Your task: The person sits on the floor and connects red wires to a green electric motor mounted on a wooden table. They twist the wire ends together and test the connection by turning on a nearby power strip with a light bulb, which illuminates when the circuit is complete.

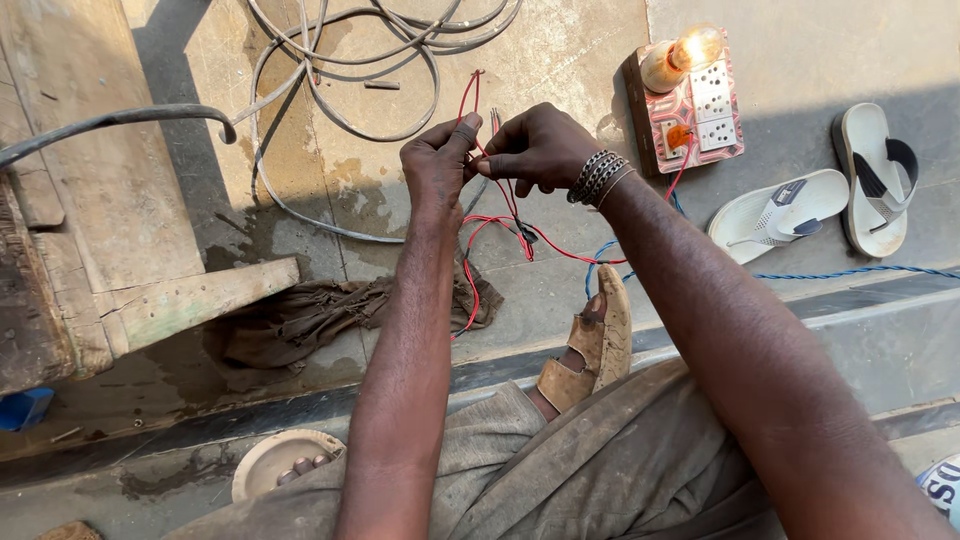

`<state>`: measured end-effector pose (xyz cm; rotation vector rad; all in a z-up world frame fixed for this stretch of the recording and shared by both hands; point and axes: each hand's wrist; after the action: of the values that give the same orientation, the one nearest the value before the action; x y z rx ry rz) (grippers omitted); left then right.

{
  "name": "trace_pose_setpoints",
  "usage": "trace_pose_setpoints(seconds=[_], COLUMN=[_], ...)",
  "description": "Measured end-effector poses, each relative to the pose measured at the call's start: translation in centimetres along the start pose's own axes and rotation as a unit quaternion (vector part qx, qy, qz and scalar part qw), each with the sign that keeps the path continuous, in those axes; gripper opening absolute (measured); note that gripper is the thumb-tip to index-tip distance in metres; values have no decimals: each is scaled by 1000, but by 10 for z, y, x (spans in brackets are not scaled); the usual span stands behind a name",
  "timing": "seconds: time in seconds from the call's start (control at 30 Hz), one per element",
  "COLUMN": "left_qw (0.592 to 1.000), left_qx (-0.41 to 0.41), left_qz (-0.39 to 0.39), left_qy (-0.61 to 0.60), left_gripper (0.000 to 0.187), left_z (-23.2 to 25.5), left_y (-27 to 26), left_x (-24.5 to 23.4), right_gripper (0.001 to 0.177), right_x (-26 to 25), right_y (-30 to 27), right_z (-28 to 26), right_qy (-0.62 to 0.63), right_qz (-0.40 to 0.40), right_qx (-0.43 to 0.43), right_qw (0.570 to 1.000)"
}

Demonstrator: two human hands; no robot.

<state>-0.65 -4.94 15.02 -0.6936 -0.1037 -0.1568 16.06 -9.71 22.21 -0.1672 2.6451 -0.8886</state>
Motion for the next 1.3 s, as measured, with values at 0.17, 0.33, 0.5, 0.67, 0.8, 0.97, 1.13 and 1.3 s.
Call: trace_pose_setpoints(seconds=[0.17, 0.33, 0.5, 0.67, 0.8, 0.97, 1.13, 1.3], left_qw=[999, 998, 991, 987, 984, 975, 883, 843], left_qx=[-28, -57, -95, -55, -28, 29, 147, 210], left_qz=[12, 22, 81, 131, 160, 149, 156, 113], left_qy=[-20, -5, 50, 78, 76, 164, 417, 482], left_gripper=[22, 20, 19, 17, 16, 17, 16, 13], left_z=[-15, -41, -69, -84, -80, -71, -76, -87], left_y=[11, 27, 33, 40, 43, 40, 58, 94], left_x=[-10, -22, -39, -42, -49, -39, -18, 4], right_gripper=[24, 19, 18, 18, 19, 16, 22, 18], right_x=[24, 25, 15, 11, 1, -4, 5, -4], right_y=[2, 13, 25, 42, 49, 53, 62, 72], right_z=[-4, 23, 53, 84, 105, 126, 149, 163], right_qy=[23, 99, 173, 240, 284, 330, 295, 234], right_qz=[63, 126, 180, 249, 292, 243, 241, 262], right_qx=[-2, -20, -6, 13, 16, 61, 99, 55], right_qw=[998, 987, 968, 938, 913, 910, 919, 934])
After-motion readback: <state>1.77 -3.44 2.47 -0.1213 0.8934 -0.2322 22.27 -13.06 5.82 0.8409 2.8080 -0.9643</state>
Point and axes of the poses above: each hand's wrist, its own y-axis towards the middle knuckle, its own x-axis out of the palm, z = x × y, and after that the axes turned 3 degrees about y, right-handed
